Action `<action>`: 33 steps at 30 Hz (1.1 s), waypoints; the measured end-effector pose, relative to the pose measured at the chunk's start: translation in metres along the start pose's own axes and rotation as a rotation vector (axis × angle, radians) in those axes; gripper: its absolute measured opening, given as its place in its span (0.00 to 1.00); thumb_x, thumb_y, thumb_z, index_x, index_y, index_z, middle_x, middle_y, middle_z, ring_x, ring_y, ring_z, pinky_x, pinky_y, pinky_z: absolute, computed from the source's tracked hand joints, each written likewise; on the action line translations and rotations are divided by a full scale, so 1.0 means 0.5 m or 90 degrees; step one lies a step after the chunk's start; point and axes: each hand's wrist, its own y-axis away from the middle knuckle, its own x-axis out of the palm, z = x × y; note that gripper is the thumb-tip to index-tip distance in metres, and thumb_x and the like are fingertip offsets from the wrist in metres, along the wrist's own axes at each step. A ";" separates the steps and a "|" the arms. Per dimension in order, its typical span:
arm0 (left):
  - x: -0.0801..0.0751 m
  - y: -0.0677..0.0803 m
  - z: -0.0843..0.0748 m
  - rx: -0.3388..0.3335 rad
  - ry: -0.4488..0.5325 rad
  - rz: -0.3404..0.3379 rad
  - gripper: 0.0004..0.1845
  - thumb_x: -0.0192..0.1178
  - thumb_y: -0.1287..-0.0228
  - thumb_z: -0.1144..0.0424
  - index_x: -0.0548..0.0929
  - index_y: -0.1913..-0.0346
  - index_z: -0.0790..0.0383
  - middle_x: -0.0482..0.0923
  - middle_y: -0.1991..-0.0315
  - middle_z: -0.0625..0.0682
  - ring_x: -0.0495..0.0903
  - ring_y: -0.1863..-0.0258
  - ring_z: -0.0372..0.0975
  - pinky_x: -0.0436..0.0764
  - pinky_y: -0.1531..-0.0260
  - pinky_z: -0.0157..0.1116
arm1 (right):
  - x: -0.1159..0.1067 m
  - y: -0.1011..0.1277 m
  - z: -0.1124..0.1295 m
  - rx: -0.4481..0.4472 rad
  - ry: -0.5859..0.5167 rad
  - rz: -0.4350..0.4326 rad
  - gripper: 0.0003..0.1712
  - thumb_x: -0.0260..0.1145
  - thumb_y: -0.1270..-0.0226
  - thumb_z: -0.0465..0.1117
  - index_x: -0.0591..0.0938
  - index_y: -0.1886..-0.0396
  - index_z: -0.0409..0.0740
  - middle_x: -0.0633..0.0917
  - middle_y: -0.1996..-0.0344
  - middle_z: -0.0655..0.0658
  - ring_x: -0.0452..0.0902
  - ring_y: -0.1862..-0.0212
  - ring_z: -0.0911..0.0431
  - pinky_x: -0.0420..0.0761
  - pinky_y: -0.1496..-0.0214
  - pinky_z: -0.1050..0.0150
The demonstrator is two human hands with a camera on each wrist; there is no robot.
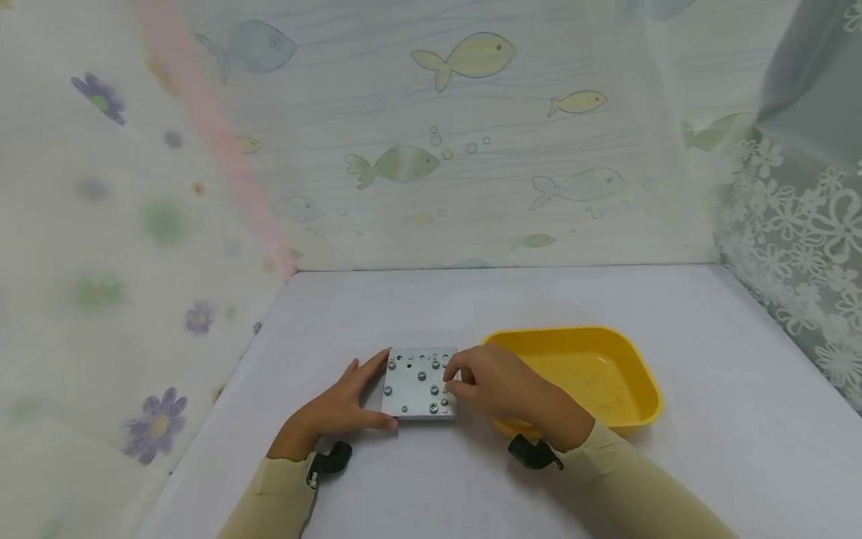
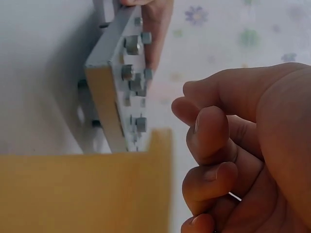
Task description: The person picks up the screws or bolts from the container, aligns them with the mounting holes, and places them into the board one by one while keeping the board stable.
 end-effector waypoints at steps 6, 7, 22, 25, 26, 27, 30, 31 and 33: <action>-0.001 0.002 0.002 0.001 0.007 0.003 0.68 0.79 0.59 0.32 0.48 0.16 0.35 0.48 0.15 0.45 0.29 0.17 0.61 0.39 0.22 0.67 | -0.017 -0.003 -0.005 -0.017 -0.006 -0.002 0.07 0.69 0.27 0.47 0.90 0.56 0.56 0.76 0.85 0.57 0.65 0.83 0.62 0.67 0.79 0.70; 0.000 0.002 0.002 0.001 0.008 0.003 0.68 0.79 0.59 0.32 0.48 0.16 0.35 0.49 0.15 0.44 0.30 0.17 0.60 0.39 0.22 0.67 | -0.021 -0.003 -0.006 -0.018 -0.009 -0.001 0.07 0.69 0.27 0.47 0.91 0.55 0.55 0.76 0.85 0.57 0.64 0.83 0.62 0.66 0.79 0.70; 0.000 0.001 0.002 0.004 0.005 -0.001 0.68 0.79 0.59 0.32 0.48 0.16 0.34 0.50 0.16 0.44 0.30 0.16 0.60 0.39 0.22 0.68 | -0.088 -0.001 -0.037 -0.012 -0.049 -0.006 0.07 0.66 0.26 0.42 0.89 0.56 0.56 0.75 0.87 0.54 0.70 0.83 0.61 0.72 0.74 0.67; 0.000 0.000 0.002 -0.002 0.003 -0.002 0.68 0.79 0.59 0.32 0.48 0.16 0.34 0.49 0.16 0.44 0.30 0.17 0.61 0.40 0.23 0.69 | -0.096 0.000 -0.046 -0.013 -0.047 -0.009 0.07 0.66 0.26 0.42 0.89 0.56 0.55 0.75 0.86 0.54 0.69 0.82 0.60 0.72 0.74 0.67; 0.000 -0.001 0.003 -0.001 0.002 -0.002 0.68 0.79 0.59 0.32 0.48 0.16 0.34 0.49 0.15 0.45 0.30 0.17 0.62 0.40 0.23 0.69 | -0.098 0.000 -0.050 -0.011 -0.042 -0.013 0.06 0.67 0.26 0.43 0.89 0.56 0.57 0.73 0.87 0.55 0.67 0.82 0.61 0.70 0.74 0.68; 0.000 -0.001 0.003 0.002 0.000 -0.002 0.68 0.79 0.59 0.32 0.48 0.16 0.34 0.49 0.15 0.45 0.30 0.17 0.61 0.40 0.23 0.69 | -0.100 0.000 -0.053 -0.011 -0.039 -0.017 0.06 0.67 0.26 0.43 0.89 0.56 0.57 0.72 0.86 0.55 0.66 0.82 0.61 0.69 0.74 0.68; 0.001 -0.003 0.004 0.009 -0.002 -0.001 0.69 0.78 0.59 0.32 0.47 0.16 0.36 0.49 0.15 0.44 0.30 0.16 0.59 0.38 0.21 0.65 | -0.105 -0.001 -0.063 -0.007 -0.037 -0.020 0.07 0.67 0.27 0.43 0.89 0.57 0.58 0.70 0.86 0.55 0.63 0.81 0.61 0.67 0.74 0.68; 0.002 -0.003 0.004 0.012 -0.003 -0.001 0.69 0.78 0.58 0.31 0.47 0.16 0.36 0.49 0.15 0.44 0.31 0.16 0.59 0.38 0.21 0.64 | -0.107 -0.001 -0.067 -0.005 -0.037 -0.019 0.07 0.67 0.26 0.43 0.89 0.56 0.59 0.69 0.86 0.55 0.63 0.81 0.61 0.67 0.74 0.68; 0.002 -0.004 0.004 0.016 -0.006 -0.001 0.69 0.78 0.58 0.31 0.47 0.16 0.37 0.49 0.16 0.44 0.31 0.16 0.57 0.37 0.20 0.63 | -0.109 -0.001 -0.073 -0.003 -0.038 -0.016 0.07 0.67 0.26 0.44 0.89 0.56 0.59 0.69 0.86 0.55 0.63 0.81 0.61 0.67 0.74 0.67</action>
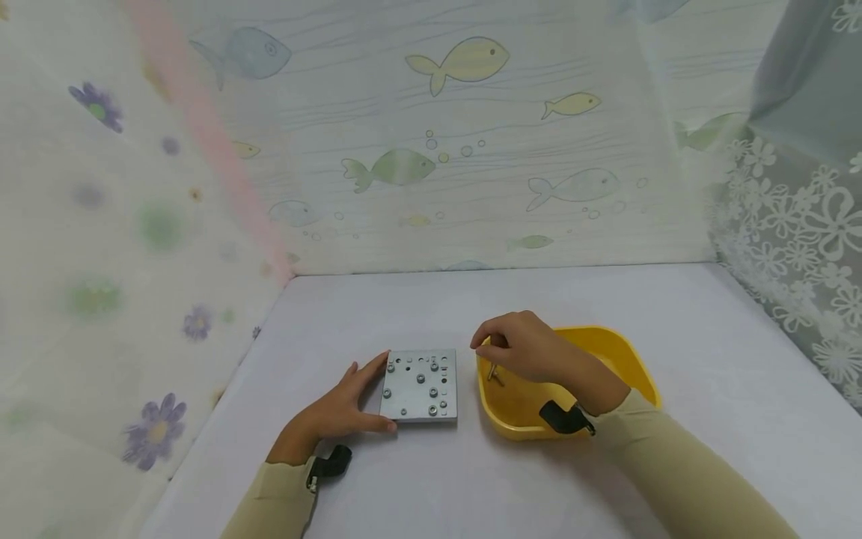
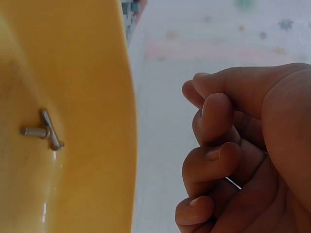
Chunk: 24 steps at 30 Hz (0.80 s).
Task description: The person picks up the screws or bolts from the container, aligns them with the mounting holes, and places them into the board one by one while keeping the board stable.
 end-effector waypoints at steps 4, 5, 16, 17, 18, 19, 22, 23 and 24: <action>-0.001 0.000 -0.001 0.002 -0.002 -0.001 0.69 0.78 0.58 0.31 0.47 0.16 0.37 0.50 0.16 0.44 0.32 0.16 0.56 0.36 0.19 0.62 | -0.004 -0.001 -0.011 0.004 0.000 0.009 0.07 0.67 0.26 0.45 0.89 0.54 0.58 0.70 0.85 0.55 0.63 0.81 0.61 0.67 0.74 0.67; -0.001 0.000 -0.001 0.001 0.000 -0.001 0.69 0.78 0.58 0.31 0.47 0.16 0.36 0.50 0.16 0.44 0.32 0.16 0.56 0.36 0.20 0.62 | -0.004 -0.001 -0.014 0.005 -0.001 0.010 0.07 0.67 0.26 0.45 0.89 0.54 0.57 0.70 0.85 0.55 0.64 0.80 0.60 0.67 0.74 0.67; -0.003 0.002 -0.002 0.007 0.012 0.001 0.68 0.79 0.58 0.33 0.48 0.16 0.37 0.51 0.16 0.44 0.32 0.16 0.57 0.37 0.20 0.62 | -0.007 -0.003 -0.047 0.022 -0.008 0.016 0.06 0.68 0.26 0.47 0.89 0.55 0.59 0.75 0.82 0.53 0.68 0.77 0.58 0.68 0.75 0.68; -0.003 0.003 -0.002 0.005 0.012 0.001 0.68 0.79 0.58 0.33 0.48 0.16 0.37 0.51 0.16 0.44 0.32 0.16 0.57 0.37 0.20 0.63 | -0.007 -0.003 -0.050 0.022 -0.010 0.016 0.06 0.69 0.26 0.47 0.89 0.55 0.58 0.74 0.82 0.53 0.68 0.78 0.58 0.67 0.75 0.68; -0.003 0.003 -0.003 0.004 0.013 0.002 0.68 0.79 0.58 0.33 0.48 0.16 0.37 0.50 0.16 0.44 0.32 0.16 0.57 0.37 0.20 0.63 | -0.007 -0.003 -0.053 0.020 -0.010 0.015 0.06 0.69 0.26 0.47 0.89 0.54 0.58 0.75 0.82 0.53 0.68 0.78 0.58 0.68 0.75 0.68; -0.002 0.003 -0.003 0.001 0.014 0.002 0.68 0.79 0.58 0.33 0.48 0.16 0.37 0.50 0.16 0.44 0.31 0.16 0.58 0.37 0.20 0.64 | -0.006 -0.004 -0.056 0.019 -0.009 0.015 0.06 0.69 0.27 0.47 0.90 0.54 0.58 0.75 0.82 0.53 0.68 0.78 0.58 0.68 0.75 0.68; -0.001 0.003 -0.003 -0.002 0.014 0.003 0.68 0.79 0.58 0.32 0.48 0.16 0.36 0.50 0.16 0.44 0.30 0.16 0.58 0.38 0.20 0.64 | -0.006 -0.004 -0.065 0.021 -0.006 0.014 0.08 0.69 0.27 0.47 0.90 0.53 0.56 0.77 0.81 0.53 0.69 0.77 0.58 0.70 0.74 0.67; -0.001 0.003 -0.003 -0.001 0.014 0.002 0.68 0.79 0.59 0.32 0.48 0.16 0.35 0.50 0.16 0.44 0.30 0.16 0.58 0.38 0.20 0.64 | -0.006 -0.004 -0.068 0.025 -0.005 0.015 0.08 0.69 0.27 0.48 0.90 0.53 0.56 0.78 0.80 0.53 0.70 0.76 0.58 0.71 0.74 0.67; -0.001 0.002 -0.003 0.000 0.015 0.003 0.68 0.79 0.59 0.32 0.48 0.16 0.35 0.50 0.16 0.44 0.30 0.16 0.58 0.37 0.20 0.64 | -0.006 -0.005 -0.070 0.028 -0.004 0.017 0.09 0.69 0.27 0.47 0.90 0.52 0.55 0.79 0.79 0.53 0.71 0.75 0.58 0.72 0.73 0.66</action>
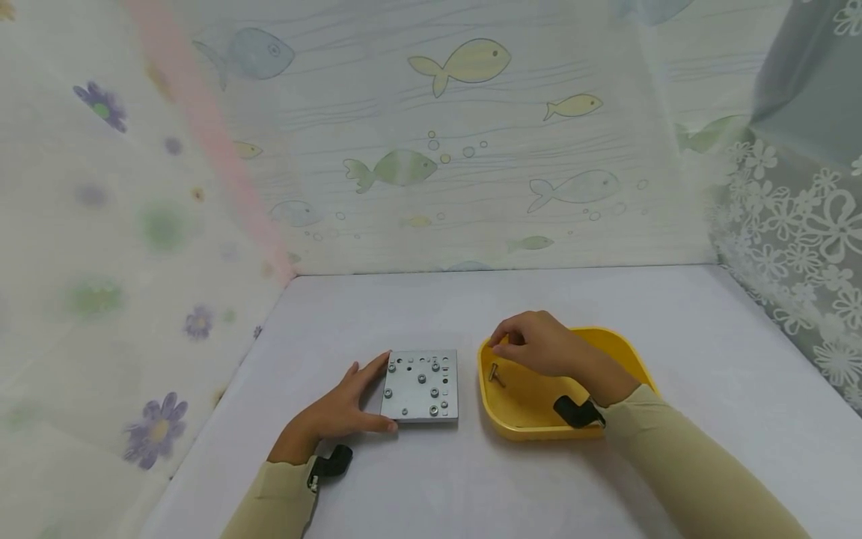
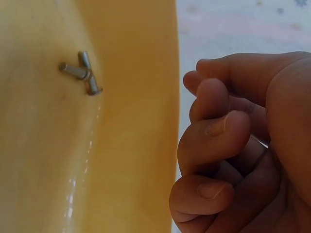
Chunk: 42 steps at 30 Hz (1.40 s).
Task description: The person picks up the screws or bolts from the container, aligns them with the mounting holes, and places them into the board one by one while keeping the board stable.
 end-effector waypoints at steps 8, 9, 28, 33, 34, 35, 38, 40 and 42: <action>0.004 -0.002 0.005 -0.004 -0.006 -0.003 0.68 0.78 0.59 0.31 0.48 0.16 0.33 0.49 0.16 0.43 0.30 0.16 0.58 0.38 0.21 0.65 | 0.001 -0.001 -0.016 0.034 -0.013 0.031 0.11 0.68 0.26 0.46 0.89 0.50 0.51 0.85 0.77 0.46 0.75 0.77 0.56 0.75 0.75 0.65; 0.004 -0.002 0.004 -0.003 -0.005 -0.003 0.68 0.78 0.59 0.32 0.48 0.16 0.33 0.49 0.16 0.43 0.30 0.16 0.58 0.38 0.21 0.65 | 0.001 -0.001 -0.017 0.039 -0.014 0.034 0.11 0.68 0.26 0.46 0.89 0.50 0.51 0.85 0.78 0.45 0.74 0.78 0.56 0.75 0.76 0.65; -0.003 0.003 -0.005 -0.028 0.008 0.003 0.67 0.79 0.59 0.33 0.48 0.17 0.30 0.47 0.15 0.42 0.29 0.17 0.61 0.41 0.25 0.72 | 0.012 -0.006 -0.044 0.071 -0.038 0.075 0.10 0.66 0.26 0.44 0.89 0.51 0.52 0.84 0.83 0.49 0.71 0.81 0.57 0.72 0.75 0.66; -0.003 0.004 -0.006 -0.028 0.013 0.006 0.67 0.79 0.59 0.33 0.48 0.17 0.31 0.48 0.15 0.42 0.28 0.17 0.60 0.40 0.24 0.70 | 0.021 -0.008 -0.050 0.084 -0.031 0.096 0.11 0.66 0.27 0.42 0.89 0.50 0.53 0.83 0.84 0.49 0.70 0.81 0.57 0.69 0.75 0.67; -0.002 0.004 -0.006 -0.029 0.013 0.006 0.68 0.79 0.59 0.33 0.48 0.17 0.31 0.48 0.15 0.42 0.28 0.17 0.60 0.40 0.24 0.70 | 0.022 -0.008 -0.051 0.085 -0.032 0.100 0.11 0.66 0.27 0.41 0.89 0.49 0.53 0.83 0.85 0.49 0.70 0.82 0.57 0.69 0.76 0.67; -0.002 0.004 -0.006 -0.029 0.013 0.006 0.68 0.79 0.59 0.33 0.48 0.17 0.31 0.48 0.15 0.42 0.28 0.17 0.60 0.40 0.24 0.70 | 0.024 -0.009 -0.052 0.085 -0.031 0.103 0.12 0.66 0.28 0.41 0.89 0.49 0.53 0.82 0.85 0.49 0.69 0.82 0.57 0.69 0.76 0.67; -0.002 0.004 -0.004 -0.028 0.010 0.004 0.68 0.79 0.59 0.33 0.48 0.17 0.32 0.47 0.15 0.42 0.29 0.17 0.61 0.40 0.24 0.71 | 0.028 -0.009 -0.054 0.087 -0.028 0.114 0.13 0.66 0.29 0.41 0.89 0.48 0.56 0.82 0.85 0.50 0.71 0.82 0.58 0.69 0.76 0.68; -0.002 0.003 -0.002 -0.027 0.007 0.003 0.68 0.79 0.59 0.33 0.48 0.17 0.32 0.47 0.15 0.42 0.29 0.17 0.61 0.41 0.24 0.71 | 0.029 -0.008 -0.054 0.082 -0.025 0.120 0.14 0.67 0.29 0.41 0.89 0.48 0.56 0.82 0.85 0.50 0.72 0.82 0.58 0.70 0.76 0.68; -0.001 0.003 0.000 -0.026 0.005 0.002 0.68 0.79 0.59 0.32 0.48 0.17 0.31 0.47 0.15 0.42 0.29 0.17 0.61 0.41 0.25 0.72 | 0.030 -0.008 -0.054 0.077 -0.023 0.124 0.13 0.68 0.29 0.42 0.89 0.48 0.57 0.82 0.85 0.50 0.73 0.81 0.58 0.70 0.75 0.68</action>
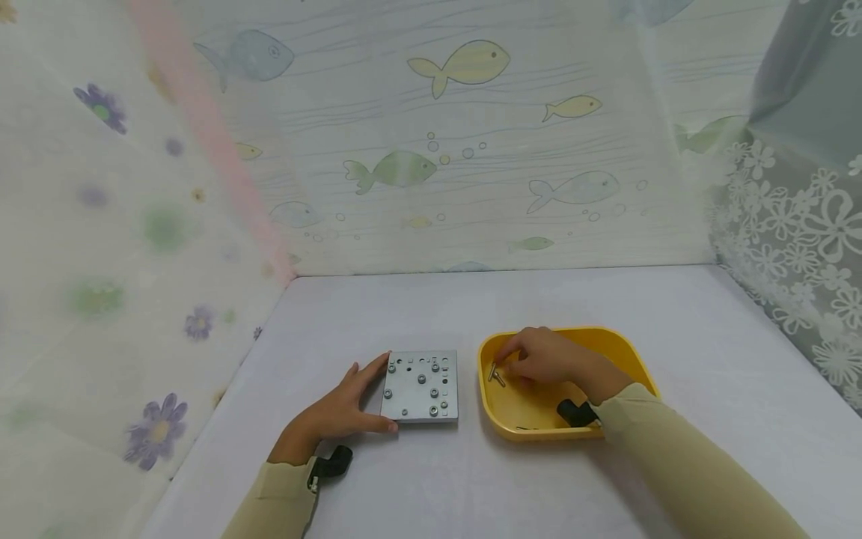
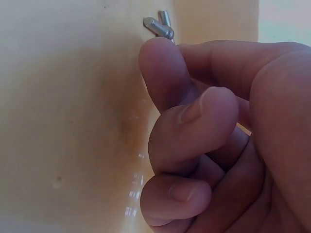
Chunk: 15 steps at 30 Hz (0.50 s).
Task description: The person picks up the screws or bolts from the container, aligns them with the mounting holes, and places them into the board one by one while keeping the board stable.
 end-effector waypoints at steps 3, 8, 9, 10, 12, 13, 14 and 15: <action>0.001 0.000 0.002 -0.001 -0.001 -0.001 0.67 0.79 0.59 0.32 0.47 0.17 0.30 0.47 0.15 0.42 0.29 0.17 0.61 0.41 0.25 0.72 | 0.000 -0.001 0.000 -0.011 0.006 -0.003 0.11 0.69 0.29 0.41 0.90 0.51 0.56 0.83 0.83 0.50 0.74 0.80 0.58 0.72 0.74 0.67; 0.000 0.000 0.001 -0.002 -0.001 -0.003 0.67 0.79 0.59 0.32 0.48 0.17 0.29 0.47 0.15 0.42 0.29 0.17 0.61 0.41 0.25 0.72 | -0.002 -0.002 -0.002 -0.026 0.016 -0.014 0.06 0.70 0.30 0.41 0.90 0.58 0.55 0.85 0.80 0.52 0.77 0.76 0.58 0.76 0.71 0.65; 0.000 0.000 0.001 -0.001 0.001 -0.003 0.67 0.79 0.59 0.32 0.48 0.17 0.29 0.48 0.15 0.42 0.28 0.17 0.61 0.40 0.25 0.72 | -0.001 -0.002 -0.002 -0.028 0.018 -0.015 0.05 0.70 0.30 0.41 0.90 0.58 0.54 0.85 0.79 0.53 0.77 0.76 0.58 0.77 0.71 0.65; 0.000 0.000 0.001 0.000 0.001 -0.003 0.67 0.79 0.59 0.32 0.48 0.17 0.30 0.48 0.15 0.42 0.28 0.17 0.61 0.40 0.25 0.72 | -0.001 -0.003 -0.002 -0.028 0.018 -0.016 0.06 0.71 0.30 0.41 0.90 0.57 0.54 0.85 0.79 0.52 0.77 0.76 0.57 0.77 0.71 0.65; 0.000 -0.001 0.001 0.001 0.002 -0.003 0.67 0.79 0.59 0.32 0.48 0.17 0.30 0.48 0.15 0.42 0.28 0.17 0.61 0.40 0.25 0.72 | 0.000 -0.003 -0.001 -0.025 0.014 -0.016 0.07 0.71 0.30 0.42 0.90 0.55 0.54 0.86 0.78 0.53 0.78 0.75 0.57 0.78 0.70 0.64; 0.000 -0.001 0.001 0.001 0.002 -0.003 0.67 0.79 0.59 0.32 0.48 0.17 0.30 0.48 0.15 0.42 0.28 0.17 0.61 0.40 0.25 0.72 | 0.001 -0.004 -0.001 -0.022 0.013 -0.014 0.08 0.71 0.30 0.42 0.90 0.54 0.54 0.86 0.78 0.53 0.79 0.74 0.57 0.79 0.70 0.63; 0.000 -0.001 0.002 0.001 0.001 -0.003 0.68 0.79 0.59 0.33 0.48 0.17 0.30 0.48 0.15 0.42 0.28 0.17 0.61 0.40 0.24 0.71 | 0.001 -0.004 -0.001 -0.021 0.011 -0.011 0.09 0.71 0.31 0.42 0.90 0.52 0.54 0.86 0.77 0.53 0.79 0.74 0.56 0.79 0.69 0.63; 0.001 -0.001 0.002 0.001 0.000 -0.003 0.68 0.79 0.59 0.33 0.48 0.17 0.30 0.48 0.15 0.42 0.28 0.17 0.61 0.40 0.24 0.71 | 0.002 -0.005 -0.001 -0.021 0.011 -0.008 0.10 0.71 0.31 0.43 0.90 0.51 0.55 0.86 0.77 0.53 0.79 0.73 0.56 0.80 0.68 0.63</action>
